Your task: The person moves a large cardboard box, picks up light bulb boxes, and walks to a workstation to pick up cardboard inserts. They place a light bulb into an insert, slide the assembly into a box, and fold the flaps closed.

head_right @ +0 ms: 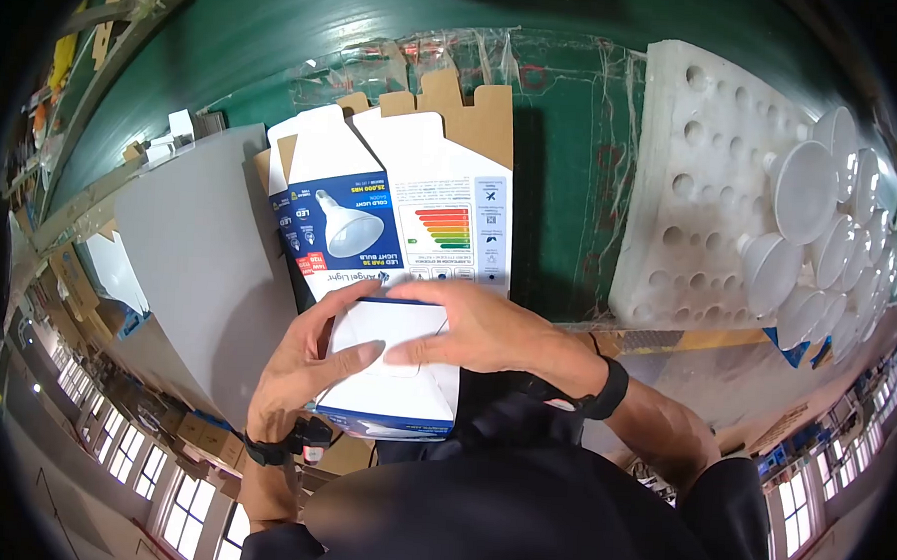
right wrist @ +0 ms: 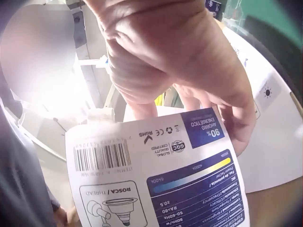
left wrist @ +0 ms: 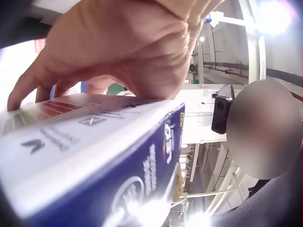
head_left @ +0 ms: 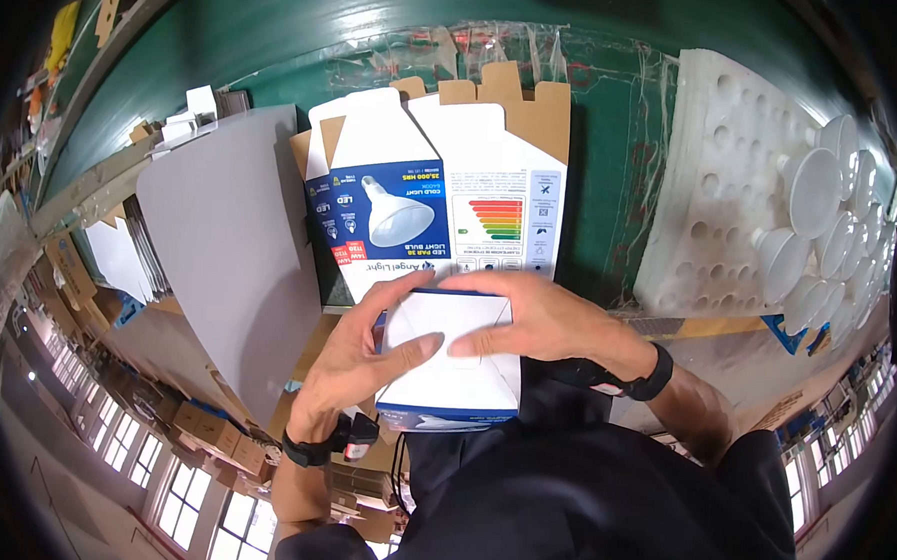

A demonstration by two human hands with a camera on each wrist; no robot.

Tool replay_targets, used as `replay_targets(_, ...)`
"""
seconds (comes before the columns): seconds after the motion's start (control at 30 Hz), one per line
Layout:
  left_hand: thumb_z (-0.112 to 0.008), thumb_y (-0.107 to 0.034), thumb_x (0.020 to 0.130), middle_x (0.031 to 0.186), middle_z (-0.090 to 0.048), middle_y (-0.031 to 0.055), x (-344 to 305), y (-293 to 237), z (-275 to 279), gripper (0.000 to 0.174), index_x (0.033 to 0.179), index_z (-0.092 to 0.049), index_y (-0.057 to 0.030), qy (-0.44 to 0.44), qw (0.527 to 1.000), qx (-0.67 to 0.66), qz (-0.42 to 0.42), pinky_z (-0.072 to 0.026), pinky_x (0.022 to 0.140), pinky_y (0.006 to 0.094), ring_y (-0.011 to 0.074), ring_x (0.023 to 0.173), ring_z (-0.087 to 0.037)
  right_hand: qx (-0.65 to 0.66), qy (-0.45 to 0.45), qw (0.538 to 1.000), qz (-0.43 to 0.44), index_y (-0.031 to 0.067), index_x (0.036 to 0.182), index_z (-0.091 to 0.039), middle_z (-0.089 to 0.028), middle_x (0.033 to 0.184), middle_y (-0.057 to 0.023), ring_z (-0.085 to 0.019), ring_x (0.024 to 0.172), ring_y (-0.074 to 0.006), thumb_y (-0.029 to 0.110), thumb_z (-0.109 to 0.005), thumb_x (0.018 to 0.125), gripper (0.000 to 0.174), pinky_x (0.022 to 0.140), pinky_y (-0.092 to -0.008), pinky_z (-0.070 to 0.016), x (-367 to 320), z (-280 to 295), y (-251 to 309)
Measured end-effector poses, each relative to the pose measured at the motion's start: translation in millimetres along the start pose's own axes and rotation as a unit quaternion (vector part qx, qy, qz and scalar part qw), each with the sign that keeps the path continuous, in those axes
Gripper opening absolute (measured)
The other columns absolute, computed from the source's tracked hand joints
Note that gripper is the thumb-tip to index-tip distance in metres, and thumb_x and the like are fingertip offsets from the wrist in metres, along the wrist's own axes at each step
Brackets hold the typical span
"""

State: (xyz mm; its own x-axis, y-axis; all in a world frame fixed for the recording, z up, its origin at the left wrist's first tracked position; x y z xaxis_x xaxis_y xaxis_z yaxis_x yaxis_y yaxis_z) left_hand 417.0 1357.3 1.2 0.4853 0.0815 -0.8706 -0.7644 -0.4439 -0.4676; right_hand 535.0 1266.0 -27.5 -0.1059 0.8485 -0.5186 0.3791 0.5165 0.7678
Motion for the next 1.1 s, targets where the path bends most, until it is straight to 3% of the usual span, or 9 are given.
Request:
replay_targets(0.03,-0.078,-0.015,0.085,0.136,-0.052,0.0141,1.4,-1.1,0.6,0.071,0.148,-0.046,-0.0061,0.022,0.999,0.019,0.017,-0.0374,0.111,0.0372,0.0268,0.133,-0.048,0.016,0.055,0.998,-0.022,-0.0069,0.127,-0.058,-0.066,0.118,-0.0232,-0.063,0.110,-0.0280,0.026,-0.081,0.082,0.061,0.095,-0.0369,-0.0487,-0.2,-7.0,0.6)
replay_targets(0.17,-0.082,-0.011,0.081,0.132,-0.058,0.0136,5.7,-0.9,3.3,0.076,0.147,-0.047,-0.0023,0.012,0.992,0.126,0.010,-0.0375,0.109,0.0346,0.0221,0.125,-0.052,-0.022,0.087,0.992,-0.087,-0.0024,0.134,-0.056,-0.065,0.123,-0.0192,-0.063,0.113,-0.0292,0.030,-0.084,0.080,0.069,0.098,-0.0370,-0.0480,7.0,-11.8,-9.3)
replay_targets(0.27,-0.080,-0.015,0.080,0.133,-0.055,0.0172,6.6,-7.7,-0.2,0.077,0.149,-0.046,-0.0071,0.013,0.981,0.196,-0.001,-0.0370,0.111,0.0397,0.0296,0.131,-0.050,-0.108,0.093,0.980,-0.140,-0.0037,0.133,-0.055,-0.066,0.121,-0.0221,-0.064,0.113,-0.0328,0.031,-0.085,0.076,0.073,0.097,-0.0380,-0.0486,8.8,-12.0,-13.7)
replay_targets(0.47,-0.080,-0.016,0.078,0.126,-0.057,0.0172,6.7,-18.6,-4.4,0.079,0.149,-0.045,-0.0069,0.005,0.966,0.259,-0.001,-0.0431,0.105,0.0398,0.0313,0.121,-0.056,-0.196,0.058,0.973,-0.112,-0.0061,0.132,-0.055,-0.063,0.123,-0.0231,-0.060,0.117,-0.0369,0.034,-0.086,0.074,0.078,0.099,-0.0430,-0.0466,6.1,-9.9,-10.8)
replay_targets(0.77,-0.078,-0.014,0.077,0.127,-0.052,0.0173,20.0,-31.5,-9.1,0.081,0.149,-0.042,-0.0051,0.115,0.943,0.311,-0.033,-0.0459,0.101,0.0391,0.0319,0.119,-0.055,-0.230,0.051,0.970,-0.067,-0.0058,0.128,-0.057,-0.064,0.117,-0.0226,-0.060,0.113,-0.0390,0.035,-0.085,0.074,0.073,0.094,-0.0464,-0.0474,8.4,-11.4,-4.6)
replay_targets(0.83,-0.077,-0.012,0.077,0.130,-0.049,0.0168,19.6,-33.5,-14.2,0.081,0.149,-0.042,-0.0050,0.153,0.936,0.317,-0.012,-0.0457,0.101,0.0390,0.0316,0.121,-0.053,-0.238,0.012,0.971,-0.011,-0.0107,0.113,-0.059,-0.064,0.104,-0.0261,-0.063,0.102,-0.0421,0.030,-0.085,0.075,0.061,0.087,-0.0481,-0.0491,7.7,-8.2,2.4)
replay_targets(0.93,-0.076,-0.011,0.077,0.129,-0.048,0.0171,21.5,-28.4,-14.4,0.082,0.150,-0.040,-0.0055,0.138,0.936,0.322,-0.030,-0.0454,0.102,0.0399,0.0325,0.121,-0.053,-0.272,0.030,0.961,-0.048,-0.0057,0.122,-0.057,-0.064,0.111,-0.0215,-0.061,0.108,-0.0405,0.028,-0.084,0.076,0.063,0.090,-0.0478,-0.0491,6.9,-8.6,-3.3)
replay_targets(1.07,-0.076,-0.011,0.077,0.131,-0.047,0.0192,19.5,-26.8,-15.6,0.083,0.151,-0.039,-0.0051,0.101,0.931,0.349,0.020,-0.0444,0.103,0.0392,0.0345,0.123,-0.052,-0.292,0.025,0.955,-0.043,-0.0053,0.123,-0.056,-0.064,0.109,-0.0212,-0.061,0.108,-0.0402,0.027,-0.082,0.078,0.061,0.090,-0.0480,-0.0487,5.8,-10.8,-3.3)
replay_targets(1.1,-0.076,-0.012,0.080,0.135,-0.046,0.0200,19.8,-29.0,-13.8,0.081,0.151,-0.039,-0.0052,0.087,0.934,0.345,0.004,-0.0430,0.104,0.0385,0.0332,0.126,-0.051,-0.290,0.028,0.956,-0.025,-0.0052,0.125,-0.055,-0.063,0.111,-0.0222,-0.060,0.109,-0.0403,0.029,-0.078,0.083,0.058,0.091,-0.0477,-0.0482,5.2,-11.4,-2.1)
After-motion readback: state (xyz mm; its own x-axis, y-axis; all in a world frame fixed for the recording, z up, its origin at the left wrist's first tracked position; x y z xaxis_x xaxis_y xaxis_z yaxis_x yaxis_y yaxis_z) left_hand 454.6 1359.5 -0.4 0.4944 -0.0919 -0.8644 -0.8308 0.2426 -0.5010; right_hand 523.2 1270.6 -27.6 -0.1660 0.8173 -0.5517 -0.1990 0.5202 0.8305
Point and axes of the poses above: each hand's wrist, its own x-axis towards the middle knuckle, its own z-axis out of the back of the hand, y = z × x, the point moved 9 cm from there along x, towards the middle knuckle
